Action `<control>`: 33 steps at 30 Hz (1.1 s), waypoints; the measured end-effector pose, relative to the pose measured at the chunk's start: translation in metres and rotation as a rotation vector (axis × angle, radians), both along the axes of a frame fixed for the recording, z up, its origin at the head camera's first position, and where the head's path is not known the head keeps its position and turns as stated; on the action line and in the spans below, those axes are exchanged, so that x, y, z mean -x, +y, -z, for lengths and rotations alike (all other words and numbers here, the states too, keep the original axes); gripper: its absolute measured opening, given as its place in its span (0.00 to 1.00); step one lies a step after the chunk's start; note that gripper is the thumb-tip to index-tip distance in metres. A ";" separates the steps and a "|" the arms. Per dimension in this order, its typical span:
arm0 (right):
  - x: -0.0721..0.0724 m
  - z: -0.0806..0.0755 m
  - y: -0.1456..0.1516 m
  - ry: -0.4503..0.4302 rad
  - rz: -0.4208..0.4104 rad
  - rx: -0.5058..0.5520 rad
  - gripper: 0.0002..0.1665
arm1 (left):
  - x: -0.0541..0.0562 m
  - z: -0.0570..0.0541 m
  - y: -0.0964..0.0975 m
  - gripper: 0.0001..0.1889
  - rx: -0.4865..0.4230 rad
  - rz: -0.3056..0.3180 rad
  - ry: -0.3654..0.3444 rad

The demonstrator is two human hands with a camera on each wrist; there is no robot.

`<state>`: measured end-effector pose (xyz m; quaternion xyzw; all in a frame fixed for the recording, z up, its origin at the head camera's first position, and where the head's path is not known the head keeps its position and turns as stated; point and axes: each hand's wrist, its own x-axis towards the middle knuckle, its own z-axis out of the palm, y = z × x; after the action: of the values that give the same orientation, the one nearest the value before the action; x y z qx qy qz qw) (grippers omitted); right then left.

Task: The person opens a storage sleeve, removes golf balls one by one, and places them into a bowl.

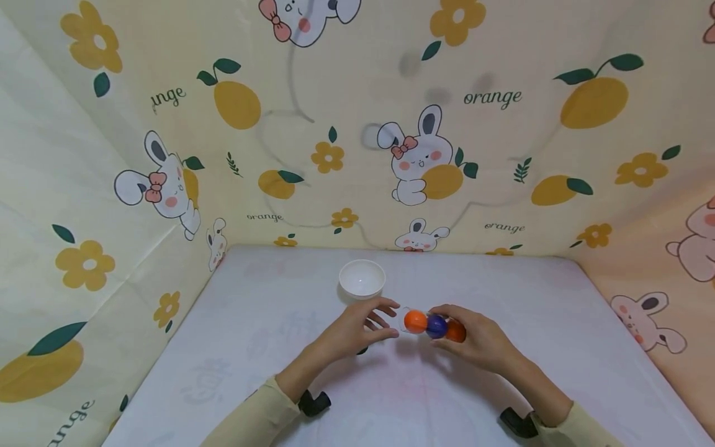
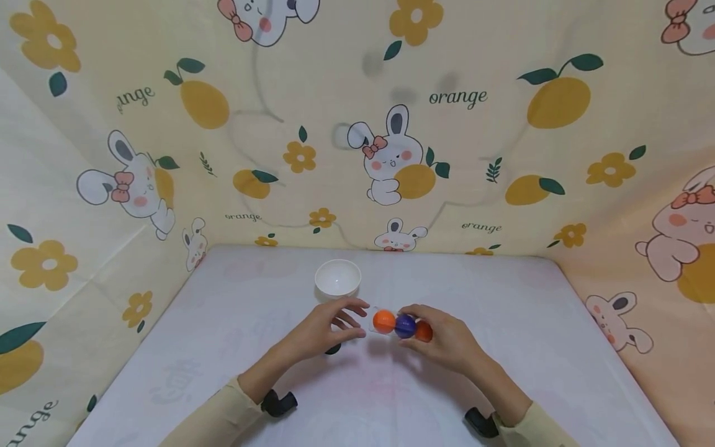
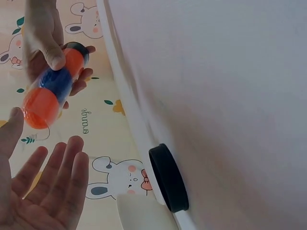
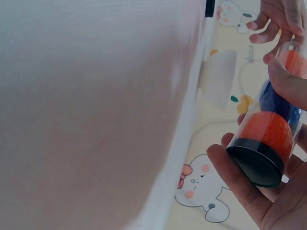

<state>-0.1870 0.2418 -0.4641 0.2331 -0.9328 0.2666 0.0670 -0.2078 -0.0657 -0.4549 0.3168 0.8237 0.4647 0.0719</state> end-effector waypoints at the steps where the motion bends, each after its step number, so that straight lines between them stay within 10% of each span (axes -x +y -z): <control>1: 0.000 0.000 0.000 -0.002 0.000 0.000 0.34 | 0.000 0.000 0.001 0.28 0.003 0.000 -0.001; 33: 0.003 -0.012 -0.005 0.104 -0.097 -0.105 0.31 | 0.002 0.002 0.005 0.22 0.014 -0.040 -0.018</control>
<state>-0.1903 0.2373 -0.4525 0.2948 -0.9284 0.2075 0.0900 -0.2103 -0.0611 -0.4573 0.2957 0.8325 0.4629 0.0722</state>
